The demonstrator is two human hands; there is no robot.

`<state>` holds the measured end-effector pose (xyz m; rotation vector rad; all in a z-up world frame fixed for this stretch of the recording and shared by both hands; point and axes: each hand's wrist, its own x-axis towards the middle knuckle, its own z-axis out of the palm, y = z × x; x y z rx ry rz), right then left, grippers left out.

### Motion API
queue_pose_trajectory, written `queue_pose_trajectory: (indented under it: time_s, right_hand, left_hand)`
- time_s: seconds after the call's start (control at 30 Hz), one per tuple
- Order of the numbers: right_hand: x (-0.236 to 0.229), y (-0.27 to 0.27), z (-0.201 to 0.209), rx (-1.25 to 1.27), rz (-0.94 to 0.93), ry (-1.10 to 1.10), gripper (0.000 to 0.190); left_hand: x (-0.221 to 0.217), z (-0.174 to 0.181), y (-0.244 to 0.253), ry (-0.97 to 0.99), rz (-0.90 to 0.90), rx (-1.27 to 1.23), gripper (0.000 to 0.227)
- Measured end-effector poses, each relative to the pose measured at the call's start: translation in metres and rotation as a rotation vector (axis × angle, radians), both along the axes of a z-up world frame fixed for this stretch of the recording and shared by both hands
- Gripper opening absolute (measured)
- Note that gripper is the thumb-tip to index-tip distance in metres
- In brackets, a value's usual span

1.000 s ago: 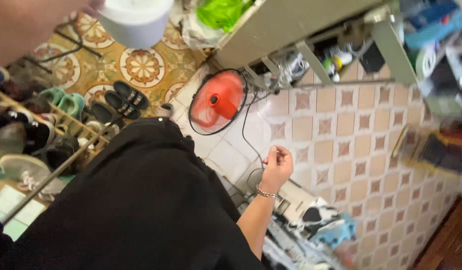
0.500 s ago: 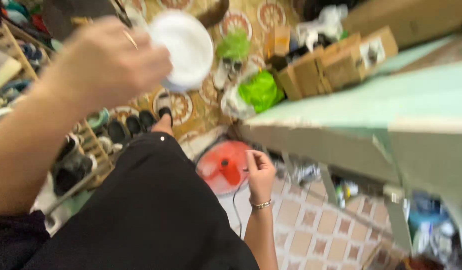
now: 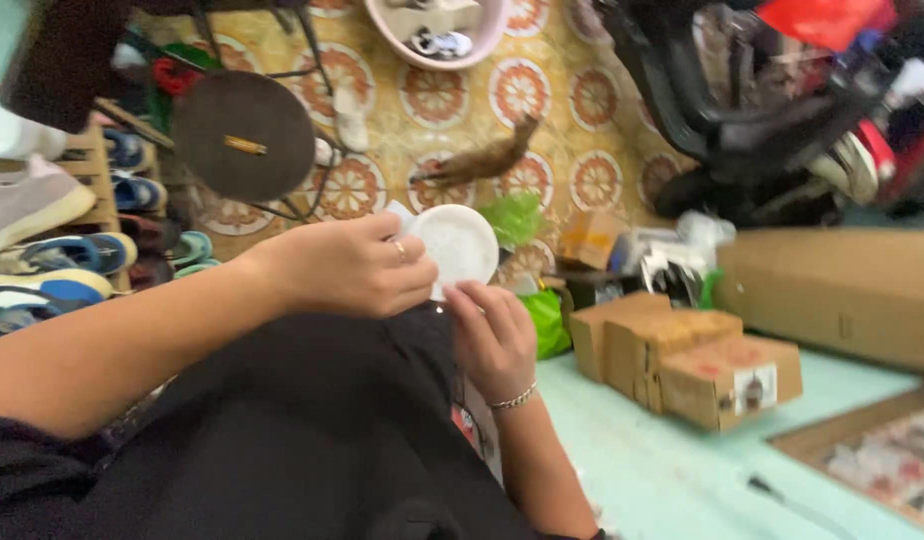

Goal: The person cleans a shoe and an insole using a brush and a cleaning solution, then fills a cup with water from a dispenser and rinses the items in a sink.

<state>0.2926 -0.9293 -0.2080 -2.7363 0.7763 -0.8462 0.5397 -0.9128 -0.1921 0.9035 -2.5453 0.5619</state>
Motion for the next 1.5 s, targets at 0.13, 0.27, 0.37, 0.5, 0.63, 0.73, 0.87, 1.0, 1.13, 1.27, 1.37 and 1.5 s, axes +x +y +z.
queue_pose_trajectory:
  time_s: [0.13, 0.27, 0.37, 0.5, 0.63, 0.73, 0.87, 1.0, 1.13, 1.27, 1.37, 1.5]
  right_hand:
    - [0.013, -0.071, -0.006, 0.015, 0.111, 0.017, 0.022]
    - [0.038, -0.138, -0.024, 0.011, 0.177, 0.019, 0.02]
    - [0.06, -0.204, -0.046, 0.038, 0.282, 0.003, 0.02]
    - [0.097, -0.304, -0.074, 0.054, 0.391, 0.007, 0.022]
    - [0.127, -0.414, -0.084, 0.091, 0.467, 0.06, 0.025]
    - [0.144, -0.485, -0.074, 0.027, 0.47, 0.064, 0.024]
    - [0.184, -0.567, -0.053, -0.022, 0.512, 0.037, 0.025]
    - [0.231, -0.629, -0.034, -0.056, 0.51, -0.01, 0.022]
    - [0.284, -0.686, -0.024, -0.065, 0.521, -0.005, 0.02]
    - [0.348, -0.734, -0.033, -0.109, 0.538, -0.041, 0.017]
    - [0.398, -0.754, -0.042, -0.083, 0.501, -0.012, 0.016]
    - [0.458, -0.778, -0.043, -0.076, 0.455, -0.052, 0.016]
  left_hand:
    - [0.016, -0.004, -0.044, 0.023, 0.053, 0.013, 0.01]
    - [0.038, -0.017, -0.091, 0.011, 0.13, -0.037, 0.007]
    - [0.057, -0.037, -0.135, 0.014, 0.217, -0.011, 0.006]
    - [0.084, -0.065, -0.211, 0.117, 0.346, 0.018, 0.008]
    - [0.108, -0.085, -0.299, 0.176, 0.412, 0.06, 0.008]
    - [0.123, -0.081, -0.363, 0.217, 0.426, 0.092, 0.008]
    - [0.16, -0.07, -0.427, 0.324, 0.477, -0.028, 0.013]
    - [0.212, -0.081, -0.466, 0.578, 0.701, 0.088, 0.023]
    - [0.263, -0.113, -0.466, 0.757, 1.037, 0.167, 0.016]
    - [0.319, -0.18, -0.466, 0.786, 1.329, 0.306, 0.016]
    - [0.37, -0.244, -0.459, 0.561, 1.401, 0.725, 0.021]
    - [0.439, -0.305, -0.432, 0.413, 1.364, 1.253, 0.027]
